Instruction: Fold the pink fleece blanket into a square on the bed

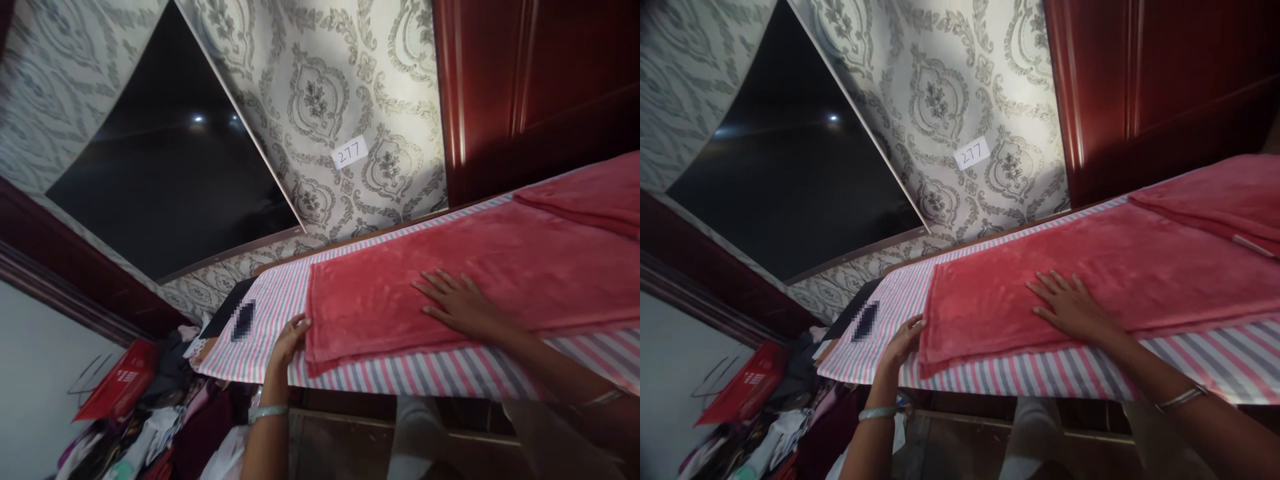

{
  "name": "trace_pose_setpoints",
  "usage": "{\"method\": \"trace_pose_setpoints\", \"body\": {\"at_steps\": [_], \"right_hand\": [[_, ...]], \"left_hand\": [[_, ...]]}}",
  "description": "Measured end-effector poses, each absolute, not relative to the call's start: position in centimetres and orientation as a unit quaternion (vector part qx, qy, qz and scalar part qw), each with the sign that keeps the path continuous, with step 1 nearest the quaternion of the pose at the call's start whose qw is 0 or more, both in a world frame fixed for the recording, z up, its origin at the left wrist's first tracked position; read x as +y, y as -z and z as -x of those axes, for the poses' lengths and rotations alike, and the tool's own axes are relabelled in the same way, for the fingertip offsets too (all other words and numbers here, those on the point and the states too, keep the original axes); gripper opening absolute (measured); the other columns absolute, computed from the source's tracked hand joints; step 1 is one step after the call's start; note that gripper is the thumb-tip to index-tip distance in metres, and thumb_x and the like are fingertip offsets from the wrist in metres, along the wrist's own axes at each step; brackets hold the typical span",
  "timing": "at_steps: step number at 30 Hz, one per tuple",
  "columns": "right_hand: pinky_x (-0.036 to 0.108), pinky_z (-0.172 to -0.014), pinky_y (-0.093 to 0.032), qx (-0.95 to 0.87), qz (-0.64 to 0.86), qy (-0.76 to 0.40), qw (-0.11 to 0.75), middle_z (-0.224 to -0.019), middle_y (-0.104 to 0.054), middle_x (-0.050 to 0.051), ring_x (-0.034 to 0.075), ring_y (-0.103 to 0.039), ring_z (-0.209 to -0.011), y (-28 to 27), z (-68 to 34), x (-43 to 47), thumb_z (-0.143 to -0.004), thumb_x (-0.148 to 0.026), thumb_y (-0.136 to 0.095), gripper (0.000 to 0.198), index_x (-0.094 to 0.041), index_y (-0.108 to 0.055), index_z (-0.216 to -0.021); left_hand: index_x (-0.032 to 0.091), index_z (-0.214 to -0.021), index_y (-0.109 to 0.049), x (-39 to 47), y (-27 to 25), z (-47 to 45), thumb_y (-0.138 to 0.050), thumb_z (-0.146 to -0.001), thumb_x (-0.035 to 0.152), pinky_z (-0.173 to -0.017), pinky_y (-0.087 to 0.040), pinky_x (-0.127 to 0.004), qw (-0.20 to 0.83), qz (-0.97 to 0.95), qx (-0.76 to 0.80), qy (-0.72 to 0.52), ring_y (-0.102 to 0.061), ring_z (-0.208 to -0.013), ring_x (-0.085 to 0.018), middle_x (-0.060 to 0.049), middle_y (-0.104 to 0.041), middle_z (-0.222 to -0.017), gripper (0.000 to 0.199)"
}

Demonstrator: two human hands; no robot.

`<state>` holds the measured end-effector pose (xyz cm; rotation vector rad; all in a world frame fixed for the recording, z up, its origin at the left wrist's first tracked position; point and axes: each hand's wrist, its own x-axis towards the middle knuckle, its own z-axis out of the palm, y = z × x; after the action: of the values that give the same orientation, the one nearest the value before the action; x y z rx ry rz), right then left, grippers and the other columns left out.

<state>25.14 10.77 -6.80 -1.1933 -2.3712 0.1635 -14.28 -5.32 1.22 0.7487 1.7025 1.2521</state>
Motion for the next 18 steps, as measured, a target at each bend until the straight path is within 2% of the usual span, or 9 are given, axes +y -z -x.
{"method": "trace_pose_setpoints", "body": {"at_steps": [4, 7, 8, 10, 12, 14, 16, 18], "right_hand": [[0.070, -0.113, -0.026, -0.865, 0.445, -0.073, 0.220, -0.157, -0.043, 0.010, 0.041, -0.032, -0.147, 7.1, -25.3, 11.7, -0.088, -0.061, -0.043, 0.067, -0.028, -0.055, -0.145], [0.063, -0.117, -0.029, -0.865, 0.410, -0.103, 0.269, -0.154, -0.046, 0.015, 0.037, -0.037, -0.145, 6.2, -23.3, 10.4, -0.089, -0.055, -0.043, 0.068, -0.019, -0.054, -0.146], [0.059, -0.118, -0.031, -0.870, 0.378, -0.122, 0.293, -0.154, -0.046, 0.015, 0.034, -0.038, -0.145, 5.7, -22.1, 9.4, -0.091, -0.052, -0.042, 0.068, -0.018, -0.049, -0.149], [0.055, -0.116, -0.037, -0.880, 0.296, -0.169, 0.330, -0.159, -0.039, 0.012, 0.030, -0.038, -0.146, 4.5, -18.7, 6.4, -0.093, -0.049, -0.044, 0.072, -0.025, -0.031, -0.159], [0.056, -0.116, -0.037, -0.893, 0.228, -0.206, 0.328, -0.164, -0.029, 0.013, 0.032, -0.032, -0.149, 3.6, -14.9, 2.9, -0.085, -0.048, -0.059, 0.093, -0.027, -0.014, -0.164], [0.058, -0.117, -0.033, -0.894, 0.203, -0.224, 0.332, -0.166, -0.020, 0.015, 0.034, -0.025, -0.151, 3.2, -11.2, 0.2, -0.076, -0.042, -0.072, 0.109, -0.028, -0.008, -0.164], [0.059, -0.117, -0.032, -0.880, 0.213, -0.237, 0.353, -0.168, -0.014, 0.013, 0.034, -0.021, -0.153, 3.3, -8.2, -1.4, -0.075, -0.031, -0.072, 0.110, -0.031, -0.008, -0.164], [0.057, -0.116, -0.035, -0.861, 0.222, -0.254, 0.379, -0.166, -0.022, 0.012, 0.030, -0.026, -0.151, 3.6, -6.4, -1.5, -0.077, -0.015, -0.061, 0.103, -0.032, -0.009, -0.164]], "left_hand": [[0.015, -0.116, -0.060, -6.8, -1.1, 13.0, -0.090, -0.059, 0.030, -0.068, -0.052, -0.028, 0.467, -0.296, 0.644, -0.528, -0.072, -0.078, -0.022, -0.006, -0.074, -0.083, 0.066], [0.016, -0.102, -0.062, -6.5, -1.8, 12.1, -0.089, -0.054, 0.025, -0.079, -0.055, -0.033, 0.476, -0.284, 0.601, -0.575, -0.073, -0.089, -0.025, -0.008, -0.075, -0.087, 0.056], [0.017, -0.100, -0.061, -6.3, -2.1, 11.8, -0.089, -0.053, 0.024, -0.081, -0.055, -0.034, 0.474, -0.281, 0.590, -0.591, -0.073, -0.090, -0.026, -0.008, -0.075, -0.087, 0.055], [0.017, -0.098, -0.061, -5.7, -2.9, 11.1, -0.087, -0.053, 0.023, -0.083, -0.056, -0.036, 0.470, -0.281, 0.574, -0.609, -0.073, -0.089, -0.026, -0.007, -0.075, -0.084, 0.053], [0.017, -0.098, -0.062, -5.0, -3.5, 10.4, -0.086, -0.053, 0.023, -0.084, -0.056, -0.037, 0.467, -0.292, 0.556, -0.623, -0.073, -0.089, -0.026, -0.005, -0.075, -0.083, 0.051], [0.017, -0.097, -0.063, -4.5, -3.7, 9.5, -0.085, -0.055, 0.023, -0.084, -0.056, -0.036, 0.460, -0.306, 0.534, -0.640, -0.073, -0.088, -0.025, -0.004, -0.075, -0.083, 0.048], [0.018, -0.097, -0.063, -4.2, -3.6, 9.0, -0.085, -0.056, 0.023, -0.084, -0.056, -0.034, 0.449, -0.313, 0.517, -0.658, -0.073, -0.087, -0.024, -0.003, -0.075, -0.084, 0.047], [0.019, -0.095, -0.063, -4.0, -3.2, 8.9, -0.085, -0.057, 0.023, -0.084, -0.056, -0.032, 0.449, -0.316, 0.509, -0.663, -0.073, -0.086, -0.022, -0.002, -0.075, -0.084, 0.044]]}}
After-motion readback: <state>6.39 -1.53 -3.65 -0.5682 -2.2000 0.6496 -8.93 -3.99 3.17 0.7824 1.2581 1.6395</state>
